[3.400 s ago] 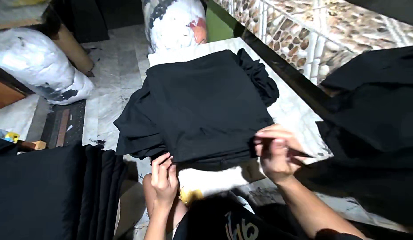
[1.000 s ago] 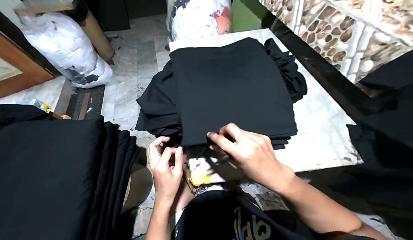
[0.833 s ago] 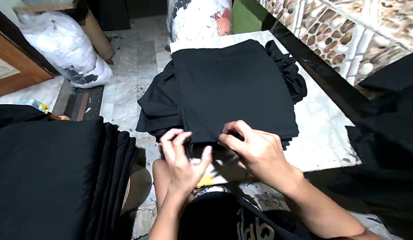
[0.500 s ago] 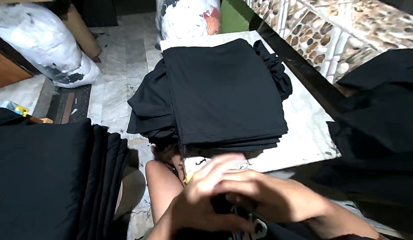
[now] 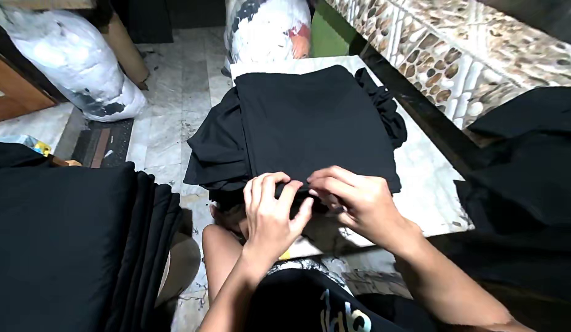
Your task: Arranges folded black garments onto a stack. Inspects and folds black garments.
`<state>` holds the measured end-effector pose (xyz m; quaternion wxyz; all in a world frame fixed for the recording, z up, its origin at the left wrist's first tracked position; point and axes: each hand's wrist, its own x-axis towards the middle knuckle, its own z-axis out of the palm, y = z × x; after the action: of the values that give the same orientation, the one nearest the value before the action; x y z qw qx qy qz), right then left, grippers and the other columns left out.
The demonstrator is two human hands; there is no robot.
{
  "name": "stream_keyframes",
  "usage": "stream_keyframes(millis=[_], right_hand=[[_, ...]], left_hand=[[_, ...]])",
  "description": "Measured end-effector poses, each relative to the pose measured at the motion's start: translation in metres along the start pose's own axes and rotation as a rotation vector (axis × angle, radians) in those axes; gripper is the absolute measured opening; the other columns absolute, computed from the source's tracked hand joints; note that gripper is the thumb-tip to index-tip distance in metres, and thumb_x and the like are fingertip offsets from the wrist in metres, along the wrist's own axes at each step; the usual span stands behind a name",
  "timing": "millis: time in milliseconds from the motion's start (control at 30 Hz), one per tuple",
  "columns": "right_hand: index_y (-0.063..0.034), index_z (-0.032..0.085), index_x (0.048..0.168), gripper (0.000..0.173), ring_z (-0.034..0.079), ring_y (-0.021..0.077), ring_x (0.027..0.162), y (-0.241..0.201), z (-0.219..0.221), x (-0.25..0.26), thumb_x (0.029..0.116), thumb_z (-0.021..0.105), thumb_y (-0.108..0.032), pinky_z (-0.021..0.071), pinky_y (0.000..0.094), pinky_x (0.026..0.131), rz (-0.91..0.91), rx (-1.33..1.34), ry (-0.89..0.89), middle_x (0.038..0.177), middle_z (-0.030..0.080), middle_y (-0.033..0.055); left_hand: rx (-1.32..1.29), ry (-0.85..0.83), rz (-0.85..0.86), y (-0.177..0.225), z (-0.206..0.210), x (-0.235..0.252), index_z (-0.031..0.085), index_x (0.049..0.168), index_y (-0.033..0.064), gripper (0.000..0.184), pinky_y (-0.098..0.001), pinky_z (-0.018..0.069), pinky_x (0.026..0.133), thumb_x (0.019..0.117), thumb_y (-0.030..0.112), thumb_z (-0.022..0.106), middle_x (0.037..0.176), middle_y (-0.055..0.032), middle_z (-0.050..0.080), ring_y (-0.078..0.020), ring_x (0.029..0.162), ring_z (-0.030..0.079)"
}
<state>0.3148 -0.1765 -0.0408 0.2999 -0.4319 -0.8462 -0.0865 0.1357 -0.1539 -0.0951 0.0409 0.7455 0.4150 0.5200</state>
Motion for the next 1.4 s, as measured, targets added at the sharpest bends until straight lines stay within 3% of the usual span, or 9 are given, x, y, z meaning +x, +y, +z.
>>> stream_keyframes(millis=[100, 200, 333, 433, 600, 900, 1033, 1200, 1400], right_hand=[[-0.0032, 0.070, 0.090, 0.018, 0.059, 0.0184, 0.056, -0.002, -0.014, 0.005, 0.0969, 0.054, -0.008, 0.0406, 0.0318, 0.048, -0.014, -0.043, 0.115, 0.079, 0.070, 0.0099], [0.0025, 0.067, 0.095, 0.012, 0.059, 0.0261, 0.056, 0.007, 0.005, 0.020, 0.0934, 0.058, -0.005, 0.0423, 0.0397, 0.045, 0.216, -0.062, 0.143, 0.076, 0.064, 0.0149], [0.0049, 0.064, 0.107, 0.024, 0.064, 0.0362, 0.067, 0.007, 0.030, 0.024, 0.0891, 0.073, -0.009, 0.0500, 0.0513, 0.052, 0.467, 0.020, 0.095, 0.104, 0.061, 0.0234], [0.0049, 0.061, 0.114, 0.038, 0.065, 0.0302, 0.077, -0.026, 0.023, 0.005, 0.1016, 0.056, -0.031, 0.0524, 0.0443, 0.065, 0.421, 0.106, 0.108, 0.104, 0.064, 0.0215], [0.0020, 0.056, 0.109, 0.025, 0.058, 0.0052, 0.068, -0.054, 0.028, -0.018, 0.1037, 0.050, -0.022, 0.0481, 0.0146, 0.066, 0.324, 0.313, 0.099, 0.079, 0.062, 0.0075], [0.0001, 0.059, 0.103, 0.028, 0.053, 0.0076, 0.056, -0.056, 0.035, -0.003, 0.1052, 0.047, -0.025, 0.0434, 0.0211, 0.052, 0.373, 0.289, 0.099, 0.068, 0.058, 0.0032], [0.0004, 0.059, 0.102, 0.029, 0.053, 0.0082, 0.055, -0.057, 0.037, -0.004, 0.1052, 0.047, -0.025, 0.0433, 0.0213, 0.052, 0.358, 0.249, 0.094, 0.068, 0.058, 0.0032], [-0.0006, 0.058, 0.101, 0.028, 0.050, 0.0085, 0.053, -0.055, 0.032, -0.008, 0.1059, 0.045, -0.025, 0.0410, 0.0213, 0.050, 0.335, 0.218, 0.088, 0.065, 0.055, 0.0026], [-0.0001, 0.056, 0.105, 0.027, 0.054, 0.0061, 0.058, -0.056, 0.033, -0.014, 0.1059, 0.049, -0.026, 0.0451, 0.0173, 0.055, 0.309, 0.278, 0.061, 0.071, 0.058, 0.0036]], left_hand=[[0.020, 0.163, -0.103, -0.022, 0.005, 0.006, 0.077, 0.089, 0.0048, 0.019, -0.0441, 0.0470, 0.085, 0.0714, 0.002, 0.071, 0.098, -0.0140, 0.070, -0.0303, 0.098, 0.063], [-0.777, 0.232, -0.329, 0.000, 0.003, 0.011, 0.075, 0.106, -0.0014, 0.023, -0.0192, 0.0561, 0.086, 0.0887, -0.009, 0.063, 0.103, -0.0025, 0.075, -0.0034, 0.097, 0.069], [-1.636, 0.115, -0.695, 0.008, -0.008, 0.010, 0.065, 0.128, 0.0165, 0.029, -0.0301, 0.0599, 0.088, 0.1006, 0.011, 0.058, 0.103, 0.0000, 0.075, -0.0096, 0.094, 0.073], [-1.375, 0.152, -0.510, 0.001, -0.012, 0.003, 0.064, 0.122, 0.0104, 0.032, -0.0213, 0.0588, 0.084, 0.0912, 0.005, 0.071, 0.101, 0.0044, 0.075, -0.0027, 0.091, 0.071], [-1.110, 0.130, -0.396, 0.005, -0.028, -0.008, 0.066, 0.090, 0.0237, 0.015, -0.0171, 0.0543, 0.086, 0.1006, 0.033, 0.061, 0.098, 0.0153, 0.070, 0.0048, 0.098, 0.065], [-0.982, 0.060, -0.299, 0.009, -0.024, -0.016, 0.061, 0.101, 0.0193, 0.015, -0.0145, 0.0534, 0.090, 0.0948, 0.029, 0.071, 0.112, 0.0152, 0.068, 0.0068, 0.107, 0.063], [-1.031, 0.166, -0.436, 0.002, -0.020, -0.012, 0.065, 0.105, 0.0062, 0.023, -0.0185, 0.0597, 0.081, 0.0865, -0.006, 0.069, 0.096, 0.0093, 0.076, 0.0014, 0.086, 0.071], [-1.067, 0.103, -0.333, -0.004, -0.022, -0.018, 0.066, 0.099, 0.0216, 0.007, -0.0143, 0.0550, 0.083, 0.1012, 0.026, 0.060, 0.105, 0.0151, 0.071, 0.0056, 0.097, 0.066], [-0.962, 0.011, -0.193, -0.003, -0.025, -0.025, 0.067, 0.101, 0.0148, 0.013, -0.0154, 0.0554, 0.088, 0.1030, 0.026, 0.059, 0.113, 0.0098, 0.069, 0.0033, 0.105, 0.065]])
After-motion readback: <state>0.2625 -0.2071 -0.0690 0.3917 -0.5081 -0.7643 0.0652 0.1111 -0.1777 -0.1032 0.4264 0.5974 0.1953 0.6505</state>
